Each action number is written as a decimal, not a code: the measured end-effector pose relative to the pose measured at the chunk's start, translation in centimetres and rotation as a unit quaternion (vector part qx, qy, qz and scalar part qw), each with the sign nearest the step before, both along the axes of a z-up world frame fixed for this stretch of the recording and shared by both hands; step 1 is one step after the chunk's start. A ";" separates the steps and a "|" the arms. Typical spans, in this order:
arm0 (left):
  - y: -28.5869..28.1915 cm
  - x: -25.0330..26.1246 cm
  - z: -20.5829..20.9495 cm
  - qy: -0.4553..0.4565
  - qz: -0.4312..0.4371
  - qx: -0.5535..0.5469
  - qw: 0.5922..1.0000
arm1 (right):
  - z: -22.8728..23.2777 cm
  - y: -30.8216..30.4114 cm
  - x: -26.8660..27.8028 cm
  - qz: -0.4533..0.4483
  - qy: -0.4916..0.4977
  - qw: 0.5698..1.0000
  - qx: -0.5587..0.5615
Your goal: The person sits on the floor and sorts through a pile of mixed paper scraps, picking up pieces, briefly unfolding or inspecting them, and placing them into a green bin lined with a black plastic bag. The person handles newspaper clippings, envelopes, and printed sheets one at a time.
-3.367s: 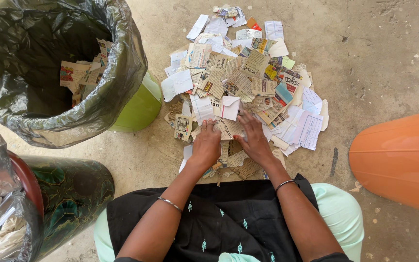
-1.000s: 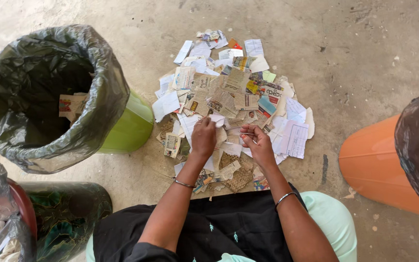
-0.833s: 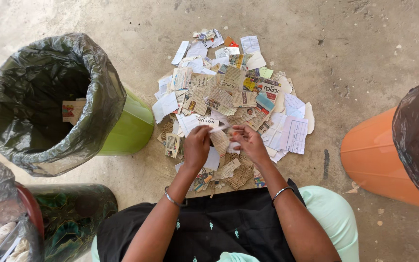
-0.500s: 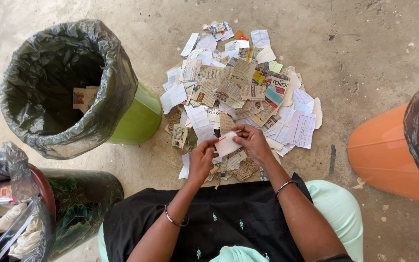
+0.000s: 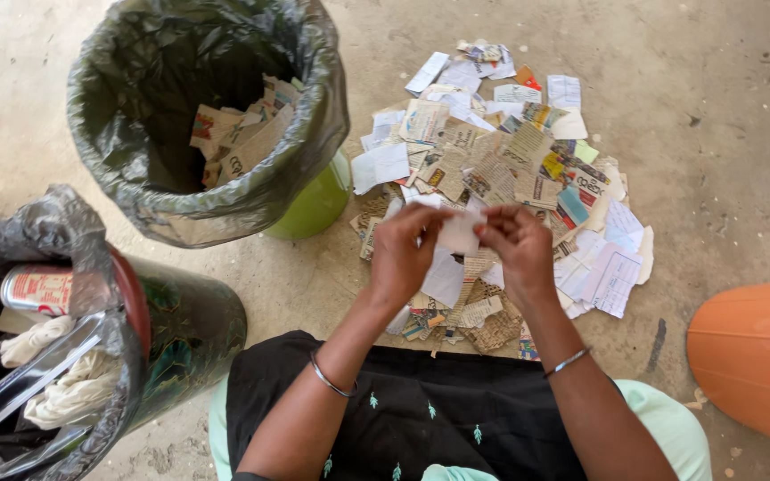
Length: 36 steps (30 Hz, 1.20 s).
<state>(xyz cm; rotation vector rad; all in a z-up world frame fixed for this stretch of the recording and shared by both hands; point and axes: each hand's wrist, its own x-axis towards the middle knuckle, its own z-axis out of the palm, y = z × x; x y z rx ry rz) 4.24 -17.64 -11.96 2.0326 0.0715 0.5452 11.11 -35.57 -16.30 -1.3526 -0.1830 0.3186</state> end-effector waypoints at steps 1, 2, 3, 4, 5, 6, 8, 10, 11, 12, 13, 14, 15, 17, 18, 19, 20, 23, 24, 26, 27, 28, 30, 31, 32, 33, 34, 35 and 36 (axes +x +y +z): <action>1.8 0.3 1.6 -0.044 0.019 0.007 0.999 | 2.0 1.8 0.8 0.006 -0.028 1.000 -0.002; 3.7 0.6 3.2 -0.087 0.040 0.020 0.995 | 4.0 4.0 1.8 0.015 -0.064 0.998 0.013; 5.8 0.7 4.6 -0.129 0.058 0.034 0.989 | 6.0 6.5 2.7 0.022 -0.100 0.994 0.029; 7.9 0.4 5.9 -0.132 0.107 0.049 0.984 | 7.8 9.2 3.4 0.047 -0.156 0.987 0.013; 9.8 0.0 7.0 -0.136 0.152 0.063 0.977 | 9.4 12.0 4.3 0.069 -0.213 0.975 -0.005; 11.6 -0.9 7.9 -0.143 0.189 0.064 0.969 | 10.8 15.1 5.0 0.106 -0.279 0.954 0.017; 14.5 -2.8 8.7 -0.153 0.239 0.044 0.958 | 12.4 21.0 5.9 0.153 -0.354 0.923 0.001; 15.9 -4.1 8.5 -0.155 0.256 0.029 0.954 | 12.9 25.1 5.5 0.185 -0.369 0.910 -0.036; 16.5 -4.3 8.7 -0.158 0.256 0.033 0.953 | 13.2 26.7 5.4 0.186 -0.372 0.906 -0.079; 17.0 -4.4 8.8 -0.161 0.255 0.037 0.953 | 13.4 27.8 5.4 0.188 -0.374 0.900 -0.121; 17.3 -4.4 8.9 -0.157 0.263 0.059 0.950 | 13.6 28.4 5.5 0.185 -0.403 0.887 -0.132; 17.4 -4.4 9.0 -0.152 0.271 0.082 0.947 | 13.6 28.9 5.6 0.182 -0.432 0.872 -0.142; 17.3 -4.4 9.0 -0.144 0.279 0.102 0.944 | 13.4 28.9 5.5 0.180 -0.458 0.857 -0.154; 16.9 -4.5 9.0 -0.170 0.295 0.202 0.918 | 12.8 27.5 5.9 0.129 -0.523 0.833 -0.128; 16.5 -4.4 8.9 -0.182 0.299 0.251 0.903 | 12.3 26.1 6.3 0.104 -0.554 0.818 -0.116; 15.7 -4.1 8.7 -0.191 0.281 0.224 0.914 | 11.6 23.5 6.3 0.102 -0.530 0.835 -0.108; 14.6 -4.0 8.3 -0.199 0.263 0.196 0.923 | 10.6 19.9 5.7 0.099 -0.507 0.851 -0.099; 9.7 -2.9 5.7 -0.162 0.147 0.132 0.967 | 6.8 9.5 3.4 0.038 -0.392 0.884 -0.250; 7.6 -2.2 4.5 -0.125 0.100 0.116 0.980 | 5.1 6.3 2.2 0.018 -0.355 0.867 -0.348; 3.2 -0.5 2.0 -0.021 0.004 0.133 0.991 | 1.2 1.1 -0.4 0.012 -0.252 0.875 -0.413; 1.7 0.4 0.5 0.018 -0.048 0.160 0.986 | -0.8 -1.0 -2.2 -0.012 -0.228 0.888 -0.399; 0.9 1.0 -1.2 0.038 -0.063 0.196 0.978 | -2.6 -2.8 -3.2 -0.036 -0.205 0.900 -0.384; -1.2 2.0 -4.6 0.079 -0.100 0.268 0.955 | -5.7 -4.7 -4.0 -0.043 -0.174 0.911 -0.371; -1.7 2.3 -6.2 0.127 -0.110 0.284 0.944 | -6.9 -5.1 -4.5 -0.050 -0.155 0.918 -0.363; -1.8 2.6 -7.7 0.174 -0.118 0.301 0.930 | -7.7 -5.2 -4.2 -0.027 -0.190 0.909 -0.370; -1.8 2.8 -9.0 0.219 -0.128 0.318 0.914 | -8.4 -4.9 -3.6 -0.006 -0.225 0.898 -0.377; -1.9 2.7 -10.3 0.230 -0.137 0.330 0.905 | -9.0 -4.5 -3.1 0.021 -0.296 0.870 -0.393; -1.8 2.5 -11.4 0.240 -0.144 0.342 0.897 | -9.3 -4.1 -2.3 0.048 -0.366 0.835 -0.407; -1.7 2.4 -12.5 0.250 -0.150 0.354 0.889 | -9.6 -3.8 -2.0 0.062 -0.369 0.823 -0.428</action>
